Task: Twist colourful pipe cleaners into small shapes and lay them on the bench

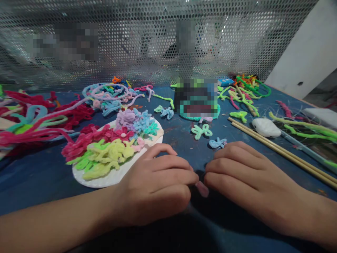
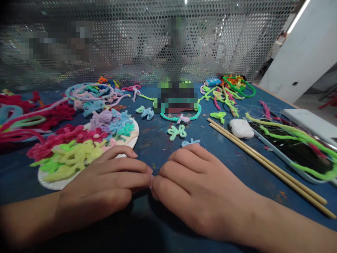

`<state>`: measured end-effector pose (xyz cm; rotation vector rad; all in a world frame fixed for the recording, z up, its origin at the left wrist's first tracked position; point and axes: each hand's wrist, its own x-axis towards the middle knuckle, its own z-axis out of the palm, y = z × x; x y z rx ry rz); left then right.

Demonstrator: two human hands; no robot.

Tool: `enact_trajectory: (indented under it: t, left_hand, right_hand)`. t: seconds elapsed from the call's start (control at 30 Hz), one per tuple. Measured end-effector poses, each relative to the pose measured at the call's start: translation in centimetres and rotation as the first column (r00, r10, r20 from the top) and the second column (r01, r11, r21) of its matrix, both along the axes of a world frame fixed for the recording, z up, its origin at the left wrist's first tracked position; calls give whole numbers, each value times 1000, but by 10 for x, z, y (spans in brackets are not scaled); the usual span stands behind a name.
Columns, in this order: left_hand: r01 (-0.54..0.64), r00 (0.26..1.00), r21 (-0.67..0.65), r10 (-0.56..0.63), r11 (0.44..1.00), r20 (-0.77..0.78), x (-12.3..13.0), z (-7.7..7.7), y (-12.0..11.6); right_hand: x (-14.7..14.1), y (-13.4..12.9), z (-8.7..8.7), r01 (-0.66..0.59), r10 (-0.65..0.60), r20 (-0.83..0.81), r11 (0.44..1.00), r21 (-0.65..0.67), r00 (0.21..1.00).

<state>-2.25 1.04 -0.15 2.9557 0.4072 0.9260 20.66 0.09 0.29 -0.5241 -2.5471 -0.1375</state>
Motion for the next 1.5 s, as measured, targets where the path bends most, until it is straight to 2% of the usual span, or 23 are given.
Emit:
enact_trajectory:
  t: [0.3,0.57,0.67,0.77,0.87,0.97,1.07,1.17,1.27,1.5]
  left_hand:
    - [-61,989,45,67,997,-132,-2,-7,0]
    - [-85,985,-44,77,995,-155,-5,-12,0]
    - [-129,965,-102,102,986,-242,-5,-13,0]
    - [-157,956,-131,118,979,-268,-5,-13,1]
    - [-140,967,-151,102,979,-235,-5,-15,2]
    - [-121,979,-185,86,975,-185,-5,-16,2]
    - [-93,991,-200,72,975,-110,-2,-15,1]
    - [-70,997,-207,72,976,0,1,-13,-1]
    - [-64,996,-224,75,973,43,2,-11,-2]
    - [-52,988,-266,88,963,127,4,-12,-3]
  right_hand:
    - [-1,-1,0,4,-4,16,1000,4,1000]
    - [-2,-3,-2,-8,9,8,998,-61,1000]
    - [-2,-1,-6,-16,13,-28,991,-132,1000]
    - [-4,1,-10,-29,-1,-108,961,-276,994]
    - [-5,1,-12,-16,-64,-159,888,-459,985]
    - [-5,0,-12,-27,-100,-171,789,-614,980]
    - [-4,-1,-11,-44,-120,-183,710,-703,976]
    - [-4,-1,-12,-44,-145,-185,662,-748,972]
    - [-4,0,-13,-32,-166,-188,661,-750,968]
    - [-4,2,-14,43,-228,-175,716,-697,958]
